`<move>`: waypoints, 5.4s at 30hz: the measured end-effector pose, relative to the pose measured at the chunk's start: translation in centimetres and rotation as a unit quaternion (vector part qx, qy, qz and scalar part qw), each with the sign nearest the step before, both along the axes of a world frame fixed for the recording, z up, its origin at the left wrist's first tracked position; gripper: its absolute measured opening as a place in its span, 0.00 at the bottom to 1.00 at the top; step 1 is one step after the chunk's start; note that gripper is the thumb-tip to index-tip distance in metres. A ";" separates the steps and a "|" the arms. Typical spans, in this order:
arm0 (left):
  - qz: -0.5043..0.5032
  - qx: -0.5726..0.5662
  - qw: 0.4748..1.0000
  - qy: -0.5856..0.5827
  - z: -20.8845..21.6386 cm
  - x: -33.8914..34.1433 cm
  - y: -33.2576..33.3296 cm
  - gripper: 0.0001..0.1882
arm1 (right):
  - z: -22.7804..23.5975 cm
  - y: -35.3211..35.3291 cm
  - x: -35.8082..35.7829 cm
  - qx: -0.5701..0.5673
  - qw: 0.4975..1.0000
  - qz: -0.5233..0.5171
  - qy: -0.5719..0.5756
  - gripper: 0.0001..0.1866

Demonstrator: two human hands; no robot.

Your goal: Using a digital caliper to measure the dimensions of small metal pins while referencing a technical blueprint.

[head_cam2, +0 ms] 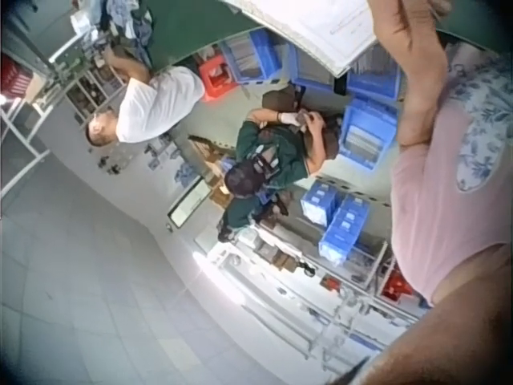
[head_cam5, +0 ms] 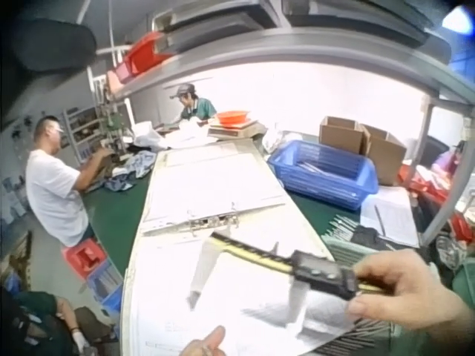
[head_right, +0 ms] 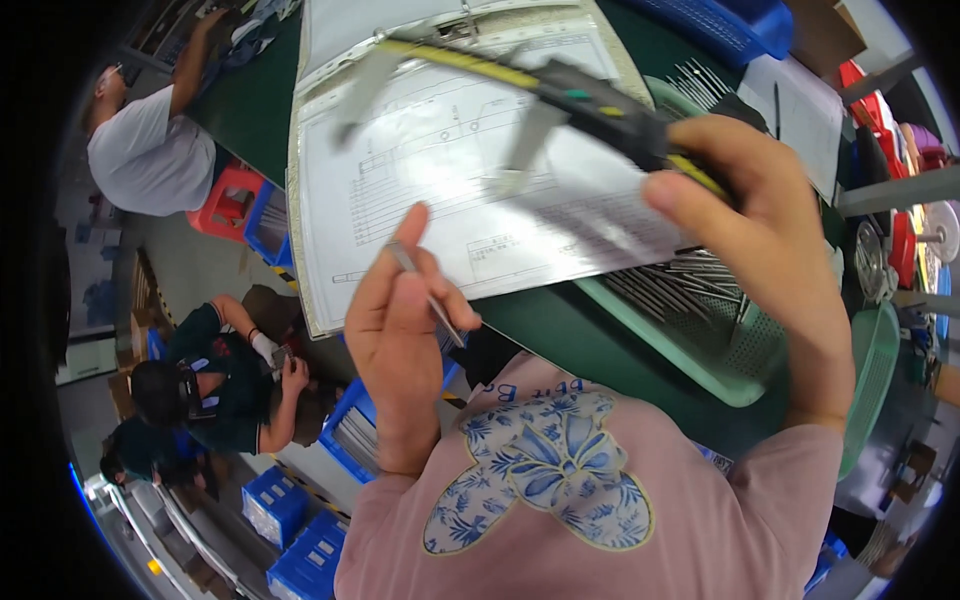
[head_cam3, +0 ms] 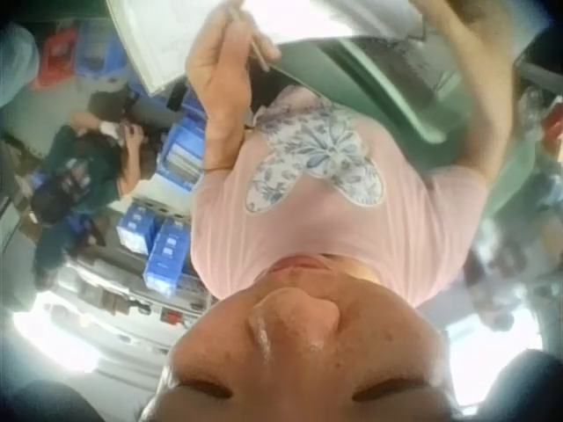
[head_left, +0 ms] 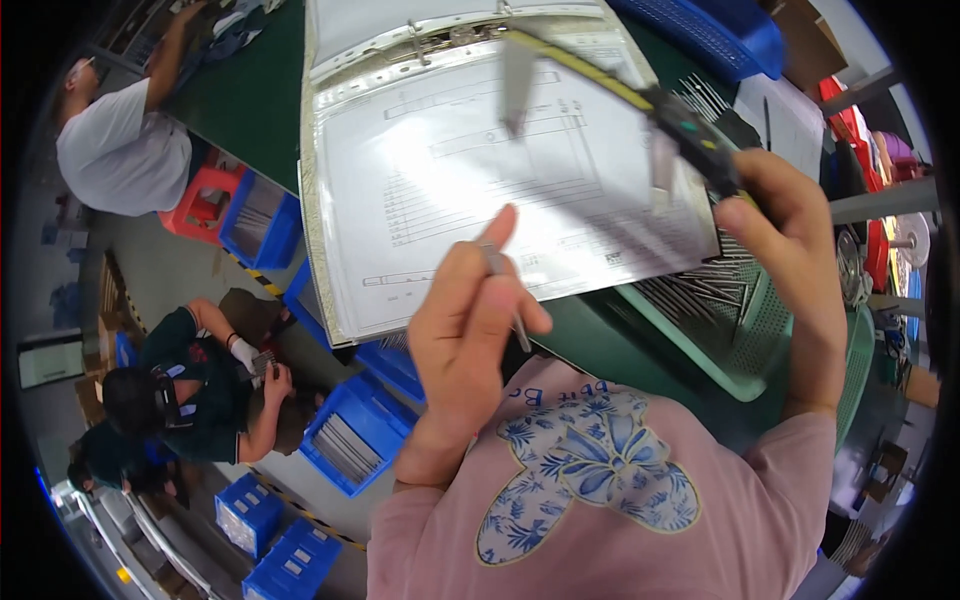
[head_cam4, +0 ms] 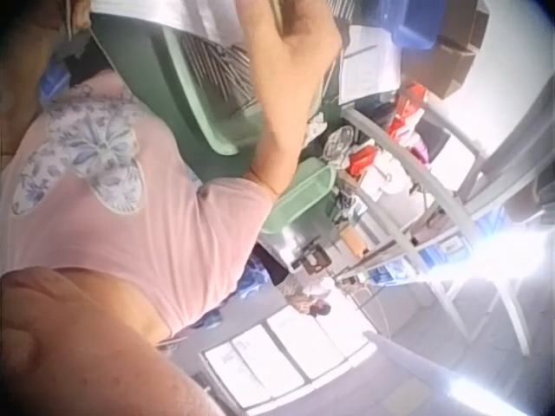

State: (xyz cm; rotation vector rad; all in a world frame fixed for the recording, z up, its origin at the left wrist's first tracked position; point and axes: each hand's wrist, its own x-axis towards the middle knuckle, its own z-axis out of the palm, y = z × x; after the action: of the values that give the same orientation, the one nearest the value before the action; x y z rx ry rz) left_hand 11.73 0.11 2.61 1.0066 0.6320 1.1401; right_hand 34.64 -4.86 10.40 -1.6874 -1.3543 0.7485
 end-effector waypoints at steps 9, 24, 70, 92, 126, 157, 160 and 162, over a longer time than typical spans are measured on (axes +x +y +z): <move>-0.145 0.060 0.986 0.060 1.7 2.4 -0.1 0.21 | 0.5 2.9 -2.3 -0.166 0.965 0.180 0.092 0.11; -0.009 0.021 0.998 -0.059 -0.6 2.6 -0.1 0.11 | 0.4 2.3 -2.5 -0.145 0.972 0.177 0.053 0.09; -0.010 -0.102 0.989 -0.107 -0.3 1.1 -1.0 0.12 | -0.3 -2.0 0.7 0.117 0.938 0.037 -0.326 0.19; -0.049 -0.037 0.998 0.031 -0.3 -2.2 -1.2 0.06 | -1.9 -2.9 3.8 0.033 0.902 -0.076 -0.423 0.17; 0.023 -0.081 0.996 -0.024 0.7 -0.7 -1.0 0.10 | -1.1 -2.7 0.0 0.132 0.936 0.046 -0.322 0.21; 0.038 -0.099 0.994 -0.036 0.8 -0.1 -1.1 0.09 | -1.1 -2.0 -1.7 0.081 0.952 0.104 -0.277 0.23; 0.041 -0.099 0.993 -0.037 0.9 0.0 -1.3 0.09 | -1.2 -2.1 -1.4 0.080 0.952 0.107 -0.274 0.22; 0.049 -0.073 0.996 -0.021 0.8 0.1 -1.3 0.12 | -1.4 -2.2 -1.3 0.097 0.945 0.103 -0.295 0.21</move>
State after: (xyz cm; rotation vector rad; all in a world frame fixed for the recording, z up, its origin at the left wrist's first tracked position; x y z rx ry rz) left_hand 11.82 -1.22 3.39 0.8324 0.7264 1.1809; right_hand 33.36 -7.04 8.97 -1.6913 -1.9682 0.1982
